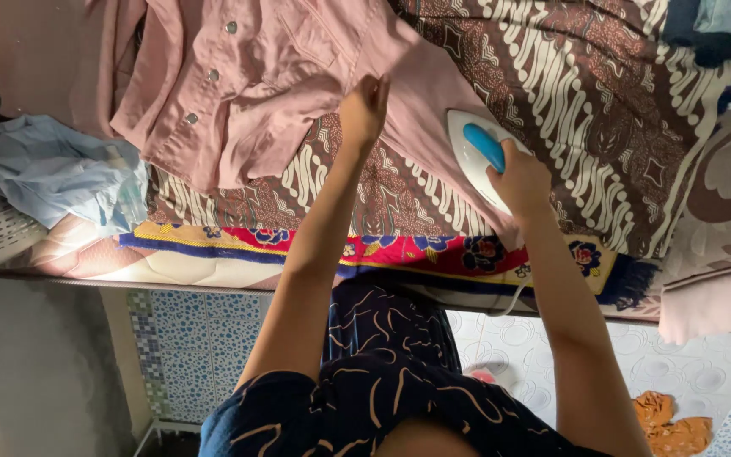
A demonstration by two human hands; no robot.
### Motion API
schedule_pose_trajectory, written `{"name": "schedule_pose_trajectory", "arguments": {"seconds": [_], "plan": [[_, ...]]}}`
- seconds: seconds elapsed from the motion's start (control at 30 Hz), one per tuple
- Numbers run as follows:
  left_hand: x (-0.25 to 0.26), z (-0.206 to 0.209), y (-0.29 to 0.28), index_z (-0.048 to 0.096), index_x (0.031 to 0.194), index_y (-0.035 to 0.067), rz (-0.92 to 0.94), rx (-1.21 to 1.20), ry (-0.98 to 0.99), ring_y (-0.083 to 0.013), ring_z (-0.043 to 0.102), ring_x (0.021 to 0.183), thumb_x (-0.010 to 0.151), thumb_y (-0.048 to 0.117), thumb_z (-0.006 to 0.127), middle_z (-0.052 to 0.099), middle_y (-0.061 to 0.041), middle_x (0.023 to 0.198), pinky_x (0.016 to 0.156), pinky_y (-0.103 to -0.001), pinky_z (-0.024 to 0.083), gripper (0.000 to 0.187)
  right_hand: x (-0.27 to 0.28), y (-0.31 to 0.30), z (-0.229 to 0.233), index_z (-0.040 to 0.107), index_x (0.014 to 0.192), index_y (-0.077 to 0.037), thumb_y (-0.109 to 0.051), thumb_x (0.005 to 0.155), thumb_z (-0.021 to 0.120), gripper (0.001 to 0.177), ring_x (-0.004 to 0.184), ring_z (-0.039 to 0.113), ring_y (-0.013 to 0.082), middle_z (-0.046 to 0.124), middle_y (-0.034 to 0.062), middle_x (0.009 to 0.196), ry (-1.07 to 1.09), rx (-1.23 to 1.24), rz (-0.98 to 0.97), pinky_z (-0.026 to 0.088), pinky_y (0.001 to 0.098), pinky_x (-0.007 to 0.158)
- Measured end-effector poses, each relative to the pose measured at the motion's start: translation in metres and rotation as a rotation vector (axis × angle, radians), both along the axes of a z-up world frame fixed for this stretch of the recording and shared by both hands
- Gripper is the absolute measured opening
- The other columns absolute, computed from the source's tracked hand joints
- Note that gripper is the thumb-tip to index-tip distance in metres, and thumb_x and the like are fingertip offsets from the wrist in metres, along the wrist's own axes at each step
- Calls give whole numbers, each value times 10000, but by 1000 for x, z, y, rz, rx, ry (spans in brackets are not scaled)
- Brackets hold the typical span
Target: The recorder takes a pink jacket from a bin, lays it flat, sprays it with water, and irons it.
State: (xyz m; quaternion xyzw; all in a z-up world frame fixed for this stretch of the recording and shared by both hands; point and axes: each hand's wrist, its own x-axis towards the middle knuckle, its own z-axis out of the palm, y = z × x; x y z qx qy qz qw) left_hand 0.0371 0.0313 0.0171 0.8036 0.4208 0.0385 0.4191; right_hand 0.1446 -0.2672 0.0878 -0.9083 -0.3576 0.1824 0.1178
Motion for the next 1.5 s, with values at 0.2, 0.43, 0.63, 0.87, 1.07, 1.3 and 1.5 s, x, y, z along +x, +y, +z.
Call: {"name": "schedule_pose_trajectory", "arguments": {"seconds": [0.2, 0.43, 0.63, 0.87, 1.07, 1.3, 1.5], "plan": [[123, -34, 78, 773, 973, 176, -585, 585, -274, -210, 716, 927, 905, 189, 679, 756, -33, 947, 945, -502, 499, 116, 0, 51, -13, 587, 1099, -84, -240, 878, 767, 325, 635, 714, 307, 710, 122, 761, -112, -45, 61, 560, 424, 540], [177, -80, 113, 776, 1125, 203, -936, 699, 655, -314, 625, 1160, 901, 295, 722, 729, -101, 1169, 1054, -565, 298, 248, 4, 95, -18, 589, 1130, -75, -243, 837, 777, 386, 629, 709, 303, 720, 114, 785, -190, 27, 0, 552, 419, 521], [180, -15, 139, 776, 1076, 263, -1051, 407, 546, -323, 572, 1184, 788, 420, 816, 718, -73, 1120, 1072, -618, 210, 331, 10, 118, -21, 587, 1106, -78, -216, 882, 748, 308, 611, 706, 286, 696, 106, 726, -110, 7, -24, 548, 410, 516], [188, -8, 175, 812, 994, 261, -989, 161, 538, -282, 651, 1102, 746, 362, 883, 762, -47, 1054, 1140, -645, 188, 277, 13, 139, -14, 588, 1149, -69, -221, 887, 739, 339, 605, 702, 302, 685, 116, 705, -132, 26, -41, 552, 420, 524], [210, -21, 174, 792, 966, 192, -980, 291, 608, -276, 678, 1049, 730, 333, 922, 737, -43, 1037, 1097, -596, 273, 304, 20, 158, -19, 582, 1168, -61, -216, 887, 728, 353, 625, 714, 310, 699, 129, 748, -158, 34, -54, 565, 426, 528], [177, -52, 169, 763, 1007, 249, -471, 555, 83, -240, 573, 1050, 838, 69, 713, 707, -38, 994, 990, -511, 322, 251, 54, 222, -15, 567, 1179, -38, -254, 919, 719, 370, 696, 733, 350, 713, 168, 808, -12, -105, -126, 577, 467, 572], [52, 29, 71, 674, 1017, 46, 337, 271, -430, -169, 567, 711, 980, 171, 693, 655, -87, 805, 631, -327, 433, 131, 76, 252, -37, 547, 1259, -33, -277, 906, 733, 467, 775, 734, 406, 731, 216, 841, -91, -111, -99, 580, 505, 652]]}}
